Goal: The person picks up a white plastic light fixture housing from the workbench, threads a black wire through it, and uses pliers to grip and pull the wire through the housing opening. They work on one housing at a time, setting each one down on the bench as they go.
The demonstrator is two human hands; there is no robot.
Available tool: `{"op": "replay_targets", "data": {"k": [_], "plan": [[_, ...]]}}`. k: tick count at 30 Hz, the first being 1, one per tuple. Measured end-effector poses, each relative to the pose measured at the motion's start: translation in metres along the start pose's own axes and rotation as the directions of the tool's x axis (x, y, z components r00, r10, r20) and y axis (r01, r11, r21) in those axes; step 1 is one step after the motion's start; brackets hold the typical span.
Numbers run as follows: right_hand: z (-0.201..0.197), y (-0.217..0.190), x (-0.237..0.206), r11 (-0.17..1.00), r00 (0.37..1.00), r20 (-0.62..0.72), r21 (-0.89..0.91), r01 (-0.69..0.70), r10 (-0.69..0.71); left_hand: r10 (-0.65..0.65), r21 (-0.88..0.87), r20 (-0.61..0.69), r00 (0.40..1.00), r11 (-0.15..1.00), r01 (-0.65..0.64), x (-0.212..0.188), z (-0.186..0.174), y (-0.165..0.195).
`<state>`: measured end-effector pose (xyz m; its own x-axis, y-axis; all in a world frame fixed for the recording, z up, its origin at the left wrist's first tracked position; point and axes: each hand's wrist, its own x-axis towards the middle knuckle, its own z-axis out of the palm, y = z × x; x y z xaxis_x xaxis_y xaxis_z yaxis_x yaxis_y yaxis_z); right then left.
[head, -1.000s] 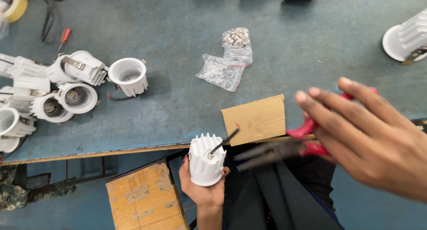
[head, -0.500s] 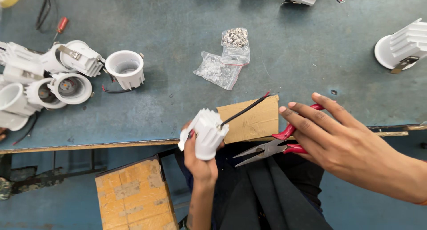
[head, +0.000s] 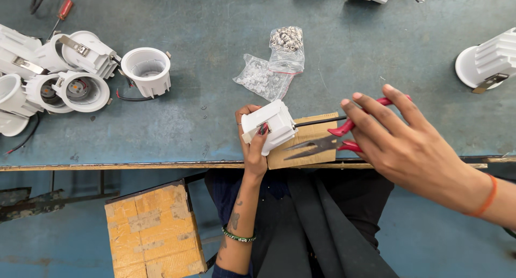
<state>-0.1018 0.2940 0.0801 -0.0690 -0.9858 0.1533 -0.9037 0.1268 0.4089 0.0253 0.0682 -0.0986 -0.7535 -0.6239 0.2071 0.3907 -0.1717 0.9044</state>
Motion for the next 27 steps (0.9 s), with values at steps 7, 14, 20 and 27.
{"op": "replay_targets", "data": {"k": [7, 14, 20, 27], "plan": [[0.007, 0.005, 0.023, 0.993, 0.999, 0.029, -0.111, 0.035, -0.032, -0.047, -0.020, 0.089, 0.995, 0.999, 0.048, 0.006, -0.004, 0.012], [0.004, 0.015, 0.009, 0.984, 0.999, 0.040, -0.175, -0.001, 0.008, -0.132, -0.085, 0.104, 0.986, 0.986, 0.141, 0.006, -0.004, 0.015], [0.009, 0.019, 0.009, 0.966, 0.999, 0.049, -0.259, -0.001, 0.014, -0.073, -0.020, 0.091, 0.993, 0.997, 0.075, 0.005, -0.006, 0.007], [0.017, 0.020, 0.010, 0.979, 1.000, 0.018, -0.202, -0.004, 0.008, -0.052, -0.033, 0.095, 0.994, 0.998, 0.055, 0.005, -0.005, 0.002]]}}
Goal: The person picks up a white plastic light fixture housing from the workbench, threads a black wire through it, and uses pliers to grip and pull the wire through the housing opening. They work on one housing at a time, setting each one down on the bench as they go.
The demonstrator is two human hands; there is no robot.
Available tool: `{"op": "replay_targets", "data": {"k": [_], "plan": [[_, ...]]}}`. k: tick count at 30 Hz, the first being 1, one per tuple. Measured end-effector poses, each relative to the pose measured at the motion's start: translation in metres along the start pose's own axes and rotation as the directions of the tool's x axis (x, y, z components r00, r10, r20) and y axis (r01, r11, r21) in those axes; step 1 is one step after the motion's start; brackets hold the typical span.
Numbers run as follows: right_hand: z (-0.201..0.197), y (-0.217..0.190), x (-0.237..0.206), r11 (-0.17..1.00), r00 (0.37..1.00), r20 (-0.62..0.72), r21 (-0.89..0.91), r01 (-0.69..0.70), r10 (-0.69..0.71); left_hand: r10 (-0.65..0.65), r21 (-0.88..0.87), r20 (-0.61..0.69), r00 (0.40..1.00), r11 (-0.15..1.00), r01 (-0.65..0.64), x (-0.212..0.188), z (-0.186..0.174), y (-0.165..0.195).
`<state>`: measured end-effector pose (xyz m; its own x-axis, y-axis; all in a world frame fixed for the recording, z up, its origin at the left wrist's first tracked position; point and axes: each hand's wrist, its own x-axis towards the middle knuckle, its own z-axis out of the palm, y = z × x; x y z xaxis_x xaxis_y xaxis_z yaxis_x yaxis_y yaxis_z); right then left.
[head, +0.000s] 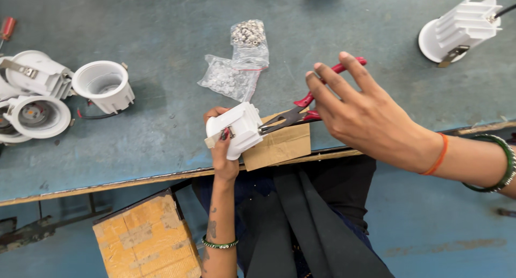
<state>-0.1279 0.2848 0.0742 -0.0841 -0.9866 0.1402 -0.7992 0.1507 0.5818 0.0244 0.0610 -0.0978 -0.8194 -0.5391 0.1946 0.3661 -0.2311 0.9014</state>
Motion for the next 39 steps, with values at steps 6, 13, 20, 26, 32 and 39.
{"op": "replay_targets", "data": {"k": [6, 13, 20, 26, 32, 39], "plan": [[0.004, -0.001, -0.002, 1.000, 0.998, -0.054, 0.025, -0.009, 0.011, -0.065, -0.071, 0.002, 0.998, 0.995, 0.065, 0.001, 0.003, 0.002], [0.001, 0.002, -0.004, 0.997, 0.998, -0.051, -0.073, 0.022, -0.026, -0.045, -0.045, 0.022, 0.999, 0.998, 0.046, -0.001, 0.001, 0.002], [-0.003, -0.002, -0.002, 0.997, 1.000, -0.028, -0.070, 0.012, -0.014, -0.064, -0.054, 0.009, 0.998, 0.996, 0.064, -0.003, 0.000, 0.002], [-0.007, -0.001, 0.001, 0.994, 1.000, -0.002, -0.108, 0.030, -0.030, -0.043, -0.048, 0.021, 0.999, 0.998, 0.044, -0.002, -0.001, 0.000], [-0.010, -0.002, 0.002, 0.991, 0.999, -0.031, -0.131, 0.015, -0.019, -0.035, -0.028, 0.033, 0.999, 0.999, 0.036, -0.003, -0.004, -0.001], [-0.012, -0.002, 0.004, 0.989, 0.998, -0.058, -0.151, 0.006, -0.015, -0.041, -0.047, 0.041, 0.998, 0.998, 0.043, -0.003, -0.003, 0.000]]}}
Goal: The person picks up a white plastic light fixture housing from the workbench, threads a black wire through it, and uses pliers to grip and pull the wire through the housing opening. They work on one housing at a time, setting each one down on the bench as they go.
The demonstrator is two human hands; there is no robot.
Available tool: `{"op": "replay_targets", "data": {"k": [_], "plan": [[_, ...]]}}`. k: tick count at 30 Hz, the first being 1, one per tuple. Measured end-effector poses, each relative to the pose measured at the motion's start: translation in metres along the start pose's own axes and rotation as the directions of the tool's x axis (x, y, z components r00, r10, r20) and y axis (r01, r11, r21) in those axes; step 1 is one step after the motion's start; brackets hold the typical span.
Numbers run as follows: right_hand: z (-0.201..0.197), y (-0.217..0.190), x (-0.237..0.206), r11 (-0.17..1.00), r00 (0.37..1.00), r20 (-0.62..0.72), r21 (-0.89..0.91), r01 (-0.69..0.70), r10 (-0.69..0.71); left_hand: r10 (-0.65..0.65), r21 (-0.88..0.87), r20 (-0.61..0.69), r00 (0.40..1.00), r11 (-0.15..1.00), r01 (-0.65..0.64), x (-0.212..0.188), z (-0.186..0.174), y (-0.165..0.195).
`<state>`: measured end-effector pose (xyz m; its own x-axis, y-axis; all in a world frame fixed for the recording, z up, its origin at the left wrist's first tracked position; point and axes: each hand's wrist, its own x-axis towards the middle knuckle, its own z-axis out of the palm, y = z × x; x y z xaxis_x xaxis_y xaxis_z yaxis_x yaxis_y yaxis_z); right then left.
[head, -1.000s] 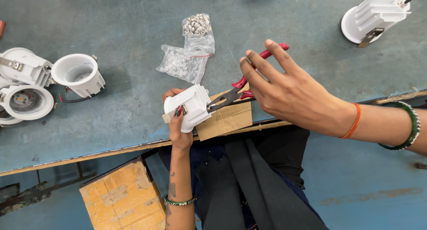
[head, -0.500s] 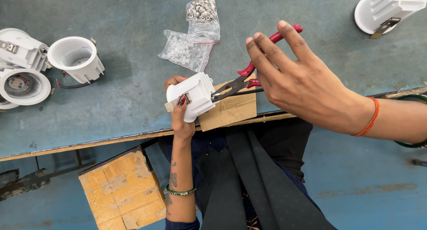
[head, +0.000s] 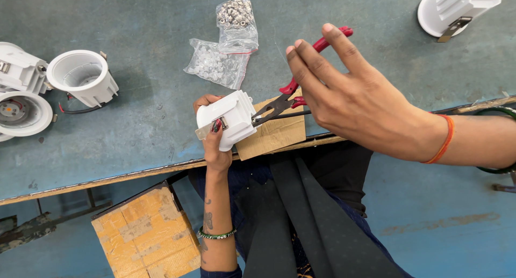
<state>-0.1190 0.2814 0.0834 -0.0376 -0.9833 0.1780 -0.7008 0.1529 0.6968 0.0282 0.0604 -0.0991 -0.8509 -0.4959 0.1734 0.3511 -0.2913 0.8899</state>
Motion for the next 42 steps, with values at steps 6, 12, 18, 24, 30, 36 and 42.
{"op": "replay_targets", "data": {"k": [6, 12, 18, 24, 30, 36, 42], "plan": [[-0.002, -0.001, 0.002, 0.999, 0.999, 0.028, -0.021, 0.028, -0.027, -0.007, 0.039, -0.009, 1.000, 0.999, 0.007, 0.000, -0.001, 0.000], [-0.005, -0.002, 0.001, 0.998, 1.000, 0.015, -0.059, -0.010, 0.011, -0.021, 0.028, -0.031, 0.999, 0.999, 0.022, 0.000, -0.001, 0.000], [-0.009, -0.002, -0.001, 1.000, 0.994, 0.109, 0.022, 0.008, -0.011, 0.054, 0.045, -0.021, 0.998, 0.998, -0.053, -0.001, 0.003, -0.001], [-0.009, -0.001, -0.003, 0.995, 0.992, 0.129, 0.095, -0.006, -0.006, 0.076, 0.037, -0.042, 0.996, 0.997, -0.075, -0.003, 0.008, 0.002], [-0.007, -0.001, -0.005, 0.991, 0.991, 0.133, 0.133, -0.022, 0.004, 0.054, 0.028, -0.057, 0.997, 0.998, -0.052, -0.004, 0.010, 0.003], [-0.004, 0.000, -0.006, 0.986, 0.994, 0.099, 0.158, -0.056, 0.040, 0.055, 0.045, -0.067, 0.996, 0.998, -0.052, -0.004, 0.010, 0.003], [-0.004, 0.000, -0.006, 0.979, 0.993, 0.116, 0.202, -0.039, 0.015, 0.119, 0.070, -0.060, 0.991, 0.991, -0.115, -0.009, 0.013, 0.003]]}}
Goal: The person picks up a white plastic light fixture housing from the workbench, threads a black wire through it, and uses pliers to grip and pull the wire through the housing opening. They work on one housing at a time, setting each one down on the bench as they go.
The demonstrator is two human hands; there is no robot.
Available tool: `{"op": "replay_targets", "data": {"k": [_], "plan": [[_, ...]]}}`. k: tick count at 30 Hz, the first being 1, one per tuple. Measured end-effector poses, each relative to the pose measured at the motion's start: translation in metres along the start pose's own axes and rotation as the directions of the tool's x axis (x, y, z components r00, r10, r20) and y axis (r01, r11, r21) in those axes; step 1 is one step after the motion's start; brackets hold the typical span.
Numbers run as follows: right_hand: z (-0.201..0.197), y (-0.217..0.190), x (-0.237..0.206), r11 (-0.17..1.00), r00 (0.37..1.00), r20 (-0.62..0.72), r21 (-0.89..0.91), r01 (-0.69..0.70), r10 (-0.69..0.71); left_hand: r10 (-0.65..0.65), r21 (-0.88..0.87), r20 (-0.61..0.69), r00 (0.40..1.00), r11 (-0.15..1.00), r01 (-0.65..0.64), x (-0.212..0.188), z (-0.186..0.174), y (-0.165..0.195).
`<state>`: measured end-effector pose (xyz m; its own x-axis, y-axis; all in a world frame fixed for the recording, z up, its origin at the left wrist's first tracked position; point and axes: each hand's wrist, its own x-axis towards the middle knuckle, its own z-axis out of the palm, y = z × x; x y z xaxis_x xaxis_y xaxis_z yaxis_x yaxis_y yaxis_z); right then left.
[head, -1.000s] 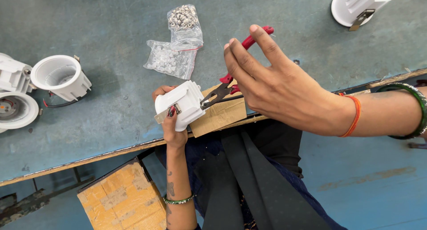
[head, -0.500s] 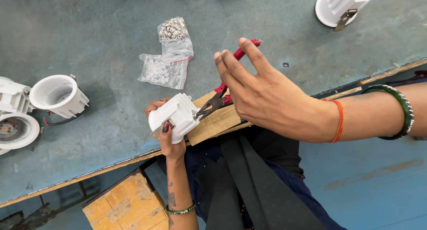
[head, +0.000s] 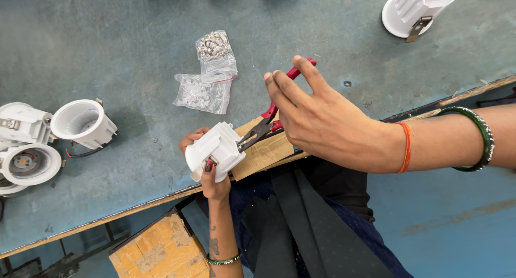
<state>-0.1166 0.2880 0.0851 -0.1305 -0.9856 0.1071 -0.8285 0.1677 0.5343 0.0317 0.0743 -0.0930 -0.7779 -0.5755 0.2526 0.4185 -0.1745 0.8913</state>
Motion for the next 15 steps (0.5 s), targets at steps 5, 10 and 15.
{"op": "replay_targets", "data": {"k": [5, 10, 15], "plan": [[-0.0011, -0.0008, -0.0005, 1.000, 0.999, -0.033, -0.006, -0.012, 0.012, 0.058, -0.055, -0.035, 0.998, 0.997, -0.060, -0.0023, 0.0001, -0.0012], [-0.0006, -0.0018, -0.0013, 1.000, 0.999, -0.040, 0.019, -0.003, 0.004, 0.036, -0.059, -0.061, 0.997, 0.997, -0.040, -0.0049, 0.0015, 0.0001], [0.0001, -0.0025, -0.0008, 1.000, 1.000, -0.028, 0.016, 0.001, -0.001, 0.044, -0.099, -0.062, 0.997, 0.994, -0.050, -0.0048, 0.0032, 0.0034]]}}
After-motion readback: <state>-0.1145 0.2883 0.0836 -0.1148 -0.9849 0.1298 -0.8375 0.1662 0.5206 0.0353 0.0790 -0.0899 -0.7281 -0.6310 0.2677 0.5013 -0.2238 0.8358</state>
